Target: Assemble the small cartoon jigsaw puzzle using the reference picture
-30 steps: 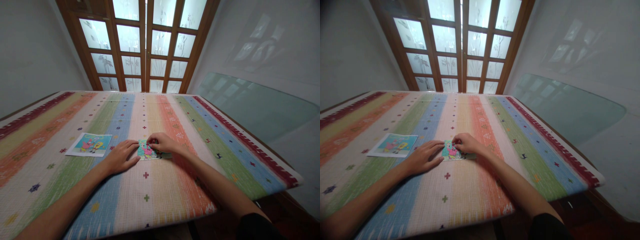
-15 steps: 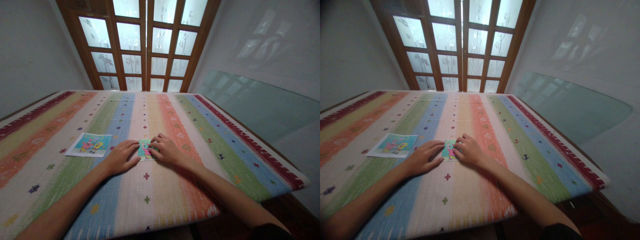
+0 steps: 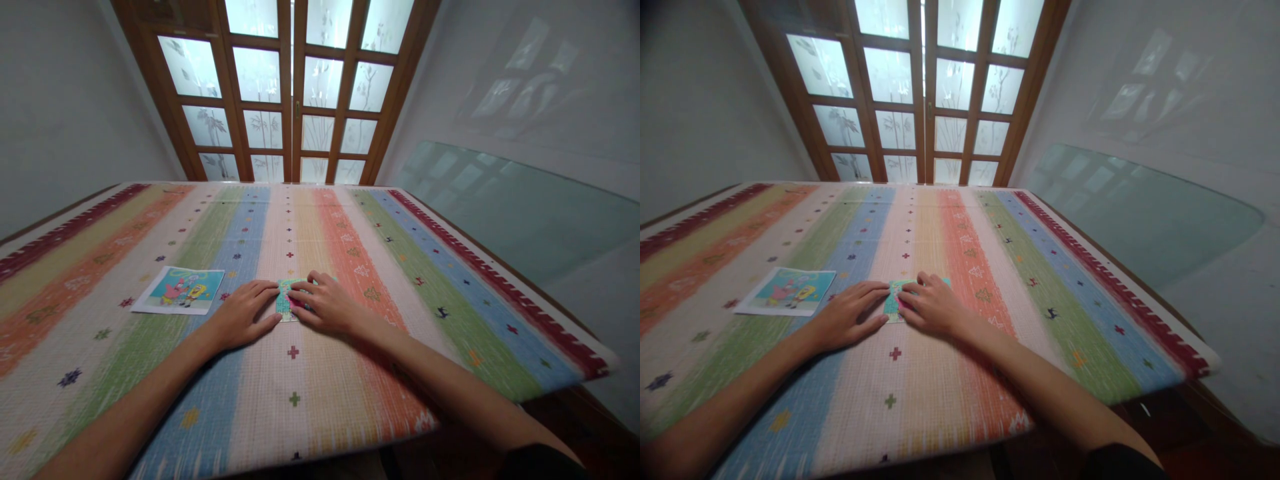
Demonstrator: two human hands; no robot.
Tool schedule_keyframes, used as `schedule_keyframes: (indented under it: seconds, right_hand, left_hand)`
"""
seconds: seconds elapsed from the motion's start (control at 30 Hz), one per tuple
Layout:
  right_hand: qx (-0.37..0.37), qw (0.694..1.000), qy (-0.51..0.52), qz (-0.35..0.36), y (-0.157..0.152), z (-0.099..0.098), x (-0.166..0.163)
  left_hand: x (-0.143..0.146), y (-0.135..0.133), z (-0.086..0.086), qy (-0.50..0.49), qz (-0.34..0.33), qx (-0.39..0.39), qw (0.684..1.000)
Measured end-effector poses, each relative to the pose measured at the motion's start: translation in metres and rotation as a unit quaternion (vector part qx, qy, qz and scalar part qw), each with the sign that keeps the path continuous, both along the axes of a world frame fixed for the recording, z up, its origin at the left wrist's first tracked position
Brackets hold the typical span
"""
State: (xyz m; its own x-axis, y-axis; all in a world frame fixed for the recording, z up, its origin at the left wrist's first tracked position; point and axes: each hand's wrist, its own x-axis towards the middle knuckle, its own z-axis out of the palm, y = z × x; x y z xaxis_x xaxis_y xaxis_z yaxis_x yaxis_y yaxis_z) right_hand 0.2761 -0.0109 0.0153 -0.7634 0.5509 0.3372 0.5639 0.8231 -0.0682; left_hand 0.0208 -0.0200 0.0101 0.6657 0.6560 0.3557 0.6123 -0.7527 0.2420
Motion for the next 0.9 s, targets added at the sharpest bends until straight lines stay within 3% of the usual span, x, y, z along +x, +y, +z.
schedule_keyframes:
  seconds: [0.57,0.73,0.9]
  right_hand:
    - [0.017,0.999,-0.037,0.003,-0.001,0.006,-0.008]
    - [-0.029,0.999,-0.011,0.013,0.000,0.004,-0.009]
    - [-0.130,0.989,0.076,0.011,0.014,0.002,0.009]
  left_hand:
    - [0.000,0.000,0.000,-0.007,0.002,-0.007,1.000]
    - [0.000,0.000,0.000,-0.009,0.000,-0.004,1.000]
    - [-0.001,0.001,-0.002,-0.003,0.004,-0.010,1.000]
